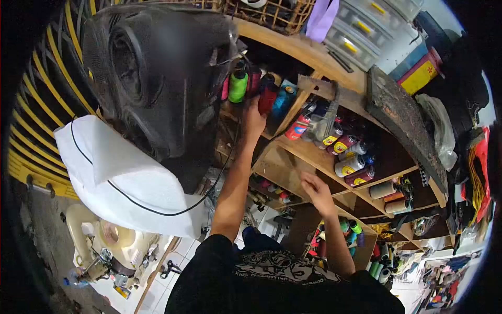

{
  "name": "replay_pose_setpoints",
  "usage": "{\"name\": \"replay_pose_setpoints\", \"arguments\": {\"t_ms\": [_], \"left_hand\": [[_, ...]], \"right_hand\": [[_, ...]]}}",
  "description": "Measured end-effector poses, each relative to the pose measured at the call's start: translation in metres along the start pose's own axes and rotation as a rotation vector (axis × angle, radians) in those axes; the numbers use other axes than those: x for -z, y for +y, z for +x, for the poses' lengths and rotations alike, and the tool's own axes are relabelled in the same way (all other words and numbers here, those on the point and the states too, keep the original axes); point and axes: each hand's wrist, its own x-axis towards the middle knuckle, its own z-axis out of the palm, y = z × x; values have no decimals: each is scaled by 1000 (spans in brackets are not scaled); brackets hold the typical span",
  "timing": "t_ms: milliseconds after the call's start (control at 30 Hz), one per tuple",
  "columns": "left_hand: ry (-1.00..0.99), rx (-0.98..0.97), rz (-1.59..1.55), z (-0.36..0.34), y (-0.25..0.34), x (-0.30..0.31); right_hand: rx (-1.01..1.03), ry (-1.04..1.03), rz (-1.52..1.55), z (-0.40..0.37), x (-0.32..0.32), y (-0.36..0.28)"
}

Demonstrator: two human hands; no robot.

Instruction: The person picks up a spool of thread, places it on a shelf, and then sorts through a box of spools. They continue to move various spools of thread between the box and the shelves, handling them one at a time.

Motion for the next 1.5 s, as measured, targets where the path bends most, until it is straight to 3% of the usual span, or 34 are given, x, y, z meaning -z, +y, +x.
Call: {"name": "replay_pose_setpoints", "arguments": {"t_ms": [100,167,233,300,367,400,467,533,633,733,800,900,1000,1033,1067,1100,1167,1200,1267,1367,1400,1500], "left_hand": [[-90,68,-22,1,-2,-2],[-115,78,-14,0,9,10],[-89,-2,41,-1,-1,4],[-107,-3,72,-3,-3,5],[-167,72,76,-4,6,9],[-108,38,35,-8,-9,-3],[-11,91,-67,-18,-15,-7],[63,116,-95,-44,1,10],[66,179,-141,-93,24,38],[-57,194,-166,-162,20,47],[-187,72,-167,-206,30,59],[-443,6,-227,-267,43,72],[-673,34,-309,-306,67,62],[-721,44,-323,-313,73,60],[-791,82,-426,-322,83,55],[-852,36,-428,-327,95,53],[-963,-59,-430,-334,118,48],[-1042,-21,-432,-340,132,43],[-1103,-120,-452,-356,144,29],[-1210,-126,-441,-375,168,9],[-1236,-130,-434,-382,175,-1],[-1229,-102,-437,-405,196,-35]], "right_hand": [[-82,50,-108,-30,38,63],[-86,13,-208,-63,57,72],[-421,-62,-2,-95,86,102],[-463,-134,288,-132,127,158],[-393,-136,5,-163,146,180],[-586,80,139,-178,154,209],[-623,295,-92,-206,154,263],[-629,226,-440,-238,127,327],[-531,-56,-713,-275,59,400],[-601,-148,-740,-286,-1,398],[-606,-183,-772,-283,-20,393],[-580,-240,-798,-277,-27,376],[-425,-235,-862,-255,-11,342],[-565,43,-497,-251,-13,374],[-579,83,-545,-249,-2,330],[-438,7,-584,-246,10,332],[-502,325,-482,-254,14,326],[-575,364,-372,-259,25,312],[-720,438,-143,-268,47,283],[-873,297,-526,-288,68,355],[-856,244,-403,-301,76,373],[-886,339,-648,-316,75,430]]}}
